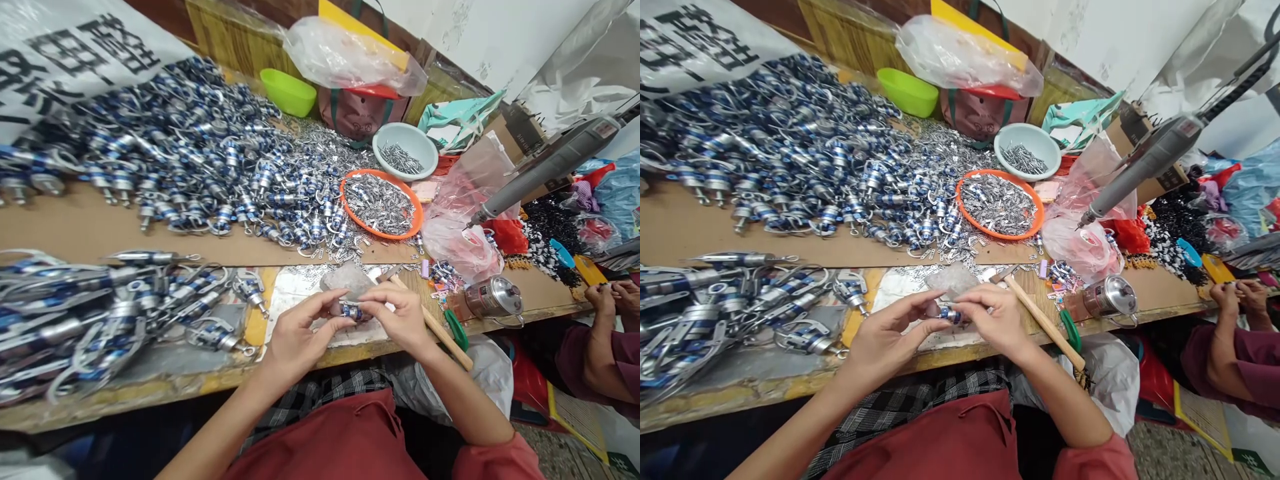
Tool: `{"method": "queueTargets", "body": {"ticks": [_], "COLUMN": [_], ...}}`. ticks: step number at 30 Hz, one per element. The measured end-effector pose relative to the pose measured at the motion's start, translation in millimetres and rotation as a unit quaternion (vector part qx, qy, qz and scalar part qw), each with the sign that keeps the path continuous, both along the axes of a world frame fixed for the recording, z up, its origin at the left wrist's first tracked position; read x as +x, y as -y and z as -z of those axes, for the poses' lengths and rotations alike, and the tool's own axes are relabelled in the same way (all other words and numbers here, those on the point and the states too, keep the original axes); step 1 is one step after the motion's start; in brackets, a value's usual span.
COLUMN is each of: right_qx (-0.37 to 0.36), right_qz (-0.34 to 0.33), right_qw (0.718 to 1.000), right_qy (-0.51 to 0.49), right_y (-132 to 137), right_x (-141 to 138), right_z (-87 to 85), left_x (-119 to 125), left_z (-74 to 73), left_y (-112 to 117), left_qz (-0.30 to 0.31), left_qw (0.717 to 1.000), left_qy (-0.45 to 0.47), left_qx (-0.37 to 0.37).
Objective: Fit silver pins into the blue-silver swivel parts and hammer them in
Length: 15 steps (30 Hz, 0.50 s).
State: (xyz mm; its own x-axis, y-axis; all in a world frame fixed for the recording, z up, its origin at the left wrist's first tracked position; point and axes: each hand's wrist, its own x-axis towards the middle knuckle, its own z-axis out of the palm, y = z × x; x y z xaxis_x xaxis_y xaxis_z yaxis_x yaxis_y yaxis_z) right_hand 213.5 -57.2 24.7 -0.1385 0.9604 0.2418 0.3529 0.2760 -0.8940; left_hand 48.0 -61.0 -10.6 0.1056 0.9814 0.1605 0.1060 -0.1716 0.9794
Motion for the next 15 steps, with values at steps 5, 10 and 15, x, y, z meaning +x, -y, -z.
{"method": "queueTargets", "body": {"ticks": [5, 10, 15], "right_qx": [-0.015, 0.019, 0.264], "right_qz": [-0.007, -0.024, -0.062], "right_qw": [0.999, 0.999, 0.955], "right_qy": [-0.041, -0.018, 0.121], "right_y": [10, 15, 23], "right_x": [-11, -7, 6], "right_z": [0.3, 3.7, 14.2], "left_x": [1, -1, -3], "left_z": [-9.1, -14.5, -23.8], "left_y": [2, 4, 5], "left_qz": [0.003, 0.028, 0.024], "left_qw": [0.997, 0.996, 0.998], "left_qy": [-0.017, 0.013, 0.055], "left_qx": [0.070, 0.085, -0.032]}}
